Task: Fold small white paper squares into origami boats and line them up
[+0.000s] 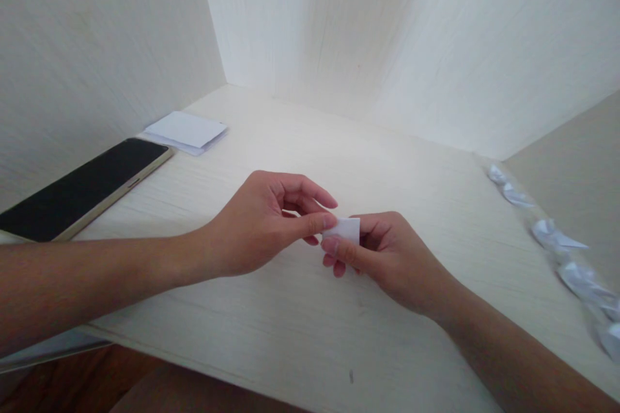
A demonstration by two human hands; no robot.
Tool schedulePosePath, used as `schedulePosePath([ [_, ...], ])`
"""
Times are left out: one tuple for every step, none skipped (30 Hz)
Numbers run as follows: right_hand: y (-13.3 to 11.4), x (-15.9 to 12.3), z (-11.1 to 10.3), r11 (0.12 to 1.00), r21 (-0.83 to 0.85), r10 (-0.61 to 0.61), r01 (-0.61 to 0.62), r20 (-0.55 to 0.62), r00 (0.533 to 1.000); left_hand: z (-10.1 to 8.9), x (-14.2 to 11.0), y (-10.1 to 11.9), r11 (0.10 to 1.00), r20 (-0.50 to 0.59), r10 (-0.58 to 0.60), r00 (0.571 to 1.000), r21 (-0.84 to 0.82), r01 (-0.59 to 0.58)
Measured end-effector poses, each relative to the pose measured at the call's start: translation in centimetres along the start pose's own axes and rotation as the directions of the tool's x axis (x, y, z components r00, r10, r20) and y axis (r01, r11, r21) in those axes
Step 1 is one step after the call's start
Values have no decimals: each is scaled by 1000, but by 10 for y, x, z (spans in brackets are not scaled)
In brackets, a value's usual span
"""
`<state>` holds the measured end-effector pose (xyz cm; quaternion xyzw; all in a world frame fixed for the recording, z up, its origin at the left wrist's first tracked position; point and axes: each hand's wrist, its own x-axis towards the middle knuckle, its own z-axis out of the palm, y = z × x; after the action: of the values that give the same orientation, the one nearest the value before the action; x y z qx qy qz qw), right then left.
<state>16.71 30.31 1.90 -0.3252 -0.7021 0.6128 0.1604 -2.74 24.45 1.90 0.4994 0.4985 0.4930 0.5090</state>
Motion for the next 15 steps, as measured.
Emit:
schedulePosePath([
  [-1, 0, 2, 1000, 0, 14, -14, 16, 1000, 1, -1, 1, 1000, -1, 9, 1000, 9, -9],
  [-3, -1, 3, 1000, -3, 26, -26, 25, 999, 1, -3, 2, 1000, -2, 16, 1000, 14, -16],
  [-4, -1, 4, 999, -5, 38, -37, 30, 999, 1, -4, 2, 1000, -1, 19, 1000, 19, -19],
  [-5, -1, 4, 999, -5, 46, -46, 30, 999, 1, -4, 3, 999, 3, 20, 1000, 27, -20],
  [-5, -2, 4, 999, -2, 49, -49, 27, 998, 1, -4, 3, 999, 5, 24, 1000, 37, -24],
  [-5, -1, 4, 999, 1, 52, -52, 23, 998, 1, -4, 3, 998, 7, 27, 1000, 49, -27],
  [-5, -1, 4, 998, 1, 62, -62, 24, 998, 0, -4, 3, 998, 9, 28, 1000, 61, -29],
  [-5, -1, 3, 997, 3, 78, -78, 32, 996, 0, -4, 3, 997, 9, 31, 999, 70, -31],
  [-4, 0, 3, 995, 6, 100, -100, 46, 994, -1, -3, 4, 996, 5, 35, 999, 78, -35],
  [-4, 0, 2, 993, 12, 120, -121, 64, 991, -1, -3, 4, 996, -1, 40, 999, 82, -40],
  [-3, 1, 2, 990, 18, 136, -138, 83, 987, -1, -2, 4, 995, -8, 45, 999, 86, -44],
  [-3, 1, 1, 989, 25, 144, -148, 98, 985, -1, -2, 4, 995, -14, 50, 999, 90, -48],
  [-3, 1, 1, 988, 30, 147, -151, 109, 983, -1, -2, 5, 994, -18, 54, 998, 92, -52],
  [-3, 1, 1, 988, 32, 147, -151, 112, 983, -1, -2, 5, 994, -18, 55, 998, 92, -53],
  [-3, 1, 2, 987, 33, 150, -155, 109, 983, -1, -2, 5, 995, -15, 53, 998, 90, -51],
])
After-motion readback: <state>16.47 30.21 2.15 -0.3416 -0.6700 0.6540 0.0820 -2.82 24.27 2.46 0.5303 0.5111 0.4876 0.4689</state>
